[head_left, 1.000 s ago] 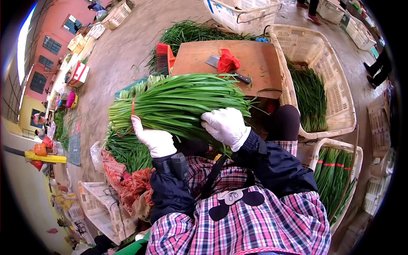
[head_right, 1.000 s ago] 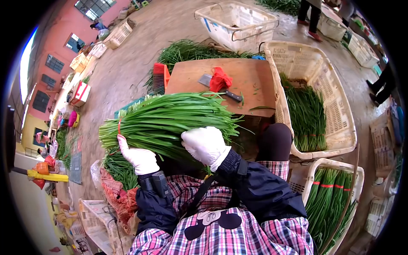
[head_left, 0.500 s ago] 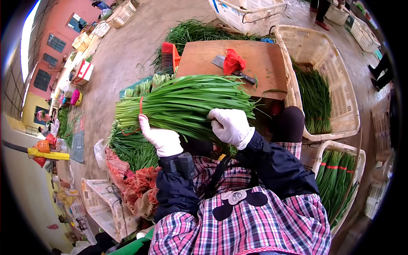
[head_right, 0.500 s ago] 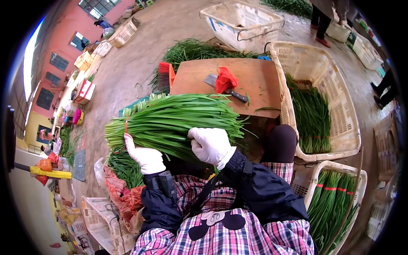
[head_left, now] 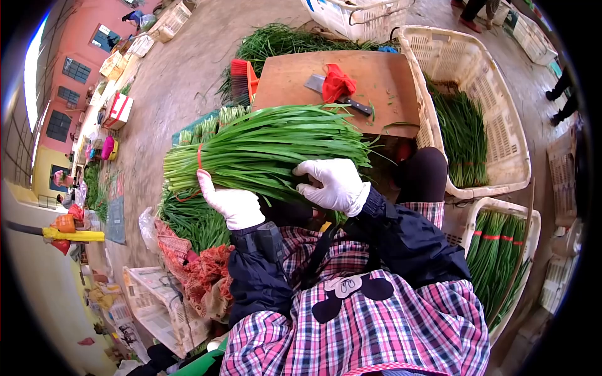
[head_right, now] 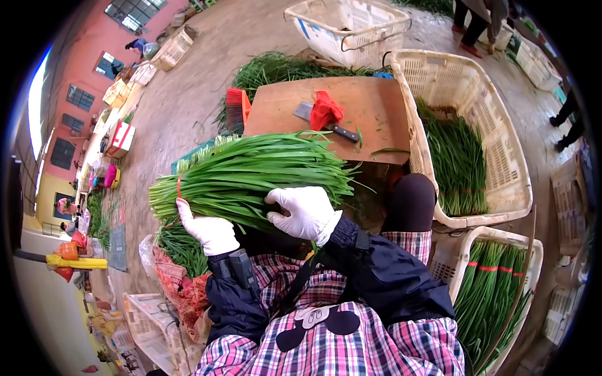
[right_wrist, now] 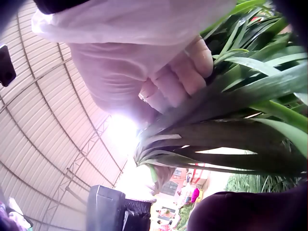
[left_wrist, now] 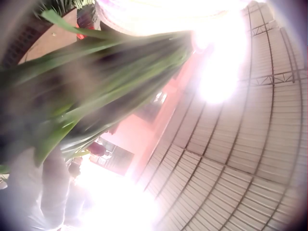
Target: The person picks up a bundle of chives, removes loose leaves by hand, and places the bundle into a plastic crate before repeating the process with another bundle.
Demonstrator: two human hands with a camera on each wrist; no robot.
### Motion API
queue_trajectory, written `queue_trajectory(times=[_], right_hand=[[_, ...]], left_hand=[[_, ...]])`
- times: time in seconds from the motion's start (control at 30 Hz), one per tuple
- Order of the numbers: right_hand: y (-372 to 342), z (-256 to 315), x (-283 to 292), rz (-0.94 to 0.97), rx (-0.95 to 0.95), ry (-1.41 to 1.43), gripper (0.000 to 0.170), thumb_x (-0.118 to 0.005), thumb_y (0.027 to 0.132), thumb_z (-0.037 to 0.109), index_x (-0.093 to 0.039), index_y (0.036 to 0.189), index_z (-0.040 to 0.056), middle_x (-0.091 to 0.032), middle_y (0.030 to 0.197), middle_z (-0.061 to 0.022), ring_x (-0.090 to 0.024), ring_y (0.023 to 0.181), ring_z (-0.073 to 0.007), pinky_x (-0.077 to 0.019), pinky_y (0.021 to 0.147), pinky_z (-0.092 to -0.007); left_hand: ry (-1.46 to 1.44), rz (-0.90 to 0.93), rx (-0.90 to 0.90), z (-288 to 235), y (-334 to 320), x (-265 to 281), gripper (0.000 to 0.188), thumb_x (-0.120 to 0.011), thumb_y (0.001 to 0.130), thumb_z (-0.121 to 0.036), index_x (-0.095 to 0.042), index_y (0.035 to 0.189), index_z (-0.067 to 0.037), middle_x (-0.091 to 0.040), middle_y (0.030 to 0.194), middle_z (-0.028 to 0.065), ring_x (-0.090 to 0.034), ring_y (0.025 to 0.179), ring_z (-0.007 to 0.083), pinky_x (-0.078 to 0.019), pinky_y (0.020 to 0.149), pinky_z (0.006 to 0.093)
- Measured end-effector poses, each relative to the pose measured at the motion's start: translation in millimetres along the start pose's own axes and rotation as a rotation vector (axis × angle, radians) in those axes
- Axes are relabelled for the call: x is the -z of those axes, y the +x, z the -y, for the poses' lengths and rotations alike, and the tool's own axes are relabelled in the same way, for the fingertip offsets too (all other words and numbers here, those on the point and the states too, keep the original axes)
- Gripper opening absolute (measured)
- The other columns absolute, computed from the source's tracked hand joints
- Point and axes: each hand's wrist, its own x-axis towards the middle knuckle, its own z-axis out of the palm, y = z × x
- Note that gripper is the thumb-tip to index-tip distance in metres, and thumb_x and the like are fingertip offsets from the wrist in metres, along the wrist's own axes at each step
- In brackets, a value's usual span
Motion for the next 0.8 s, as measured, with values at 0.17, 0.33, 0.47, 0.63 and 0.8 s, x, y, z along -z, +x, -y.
queue_trajectory(times=[0.17, 0.33, 0.47, 0.63, 0.8], right_hand=[[1.1, -10.0, -12.6, -0.121, 0.039, -0.015, 0.023, -0.069, 0.080, 0.026, -0.064, 0.098, 0.0115, -0.065, 0.074, -0.0091, -0.065, 0.069, -0.0303, -0.0506, 0.061, -0.0383], [7.4, -5.3, -14.4, -0.091, 0.057, -0.064, 0.020, -0.068, 0.081, 0.027, -0.061, 0.092, 0.0112, -0.065, 0.073, -0.0101, -0.064, 0.067, -0.0314, -0.0497, 0.059, -0.0408], [10.7, -4.7, -17.5, -0.074, 0.078, -0.113, 0.019, -0.067, 0.081, 0.026, -0.061, 0.090, 0.0113, -0.064, 0.070, -0.0109, -0.064, 0.065, -0.0322, -0.0493, 0.057, -0.0424], [11.8, -6.2, -21.2, -0.074, 0.059, -0.065, 0.016, -0.067, 0.080, 0.023, -0.060, 0.089, 0.0123, -0.063, 0.068, -0.0109, -0.063, 0.064, -0.0330, -0.0489, 0.057, -0.0429], [8.9, -7.6, -18.6, -0.052, -0.012, 0.109, 0.016, -0.069, 0.079, 0.022, -0.061, 0.088, 0.0125, -0.063, 0.068, -0.0095, -0.063, 0.064, -0.0316, -0.0490, 0.058, -0.0402]], left_hand=[[0.020, -0.049, 0.003, -5.6, -11.5, -15.3, 0.064, -0.058, 0.088, -0.049, -0.050, 0.134, -0.006, -0.056, 0.131, 0.0114, -0.053, 0.118, 0.0292, -0.0393, 0.103, 0.0467], [0.006, -0.003, 0.014, -3.1, -8.0, -8.7, 0.065, -0.057, 0.089, -0.050, -0.049, 0.135, -0.006, -0.055, 0.133, 0.0119, -0.052, 0.119, 0.0296, -0.0392, 0.103, 0.0467], [0.001, 0.007, 0.010, -2.5, -7.0, -8.8, 0.065, -0.056, 0.089, -0.050, -0.049, 0.135, -0.005, -0.055, 0.133, 0.0123, -0.052, 0.119, 0.0299, -0.0394, 0.103, 0.0469], [-0.003, 0.015, 0.016, -4.1, -12.9, -14.0, 0.065, -0.057, 0.089, -0.050, -0.049, 0.135, -0.005, -0.055, 0.133, 0.0125, -0.052, 0.119, 0.0302, -0.0395, 0.104, 0.0476], [-0.018, 0.037, 0.023, -4.9, -9.6, -8.7, 0.065, -0.058, 0.088, -0.049, -0.049, 0.135, -0.005, -0.055, 0.132, 0.0125, -0.052, 0.119, 0.0299, -0.0396, 0.104, 0.0481]])
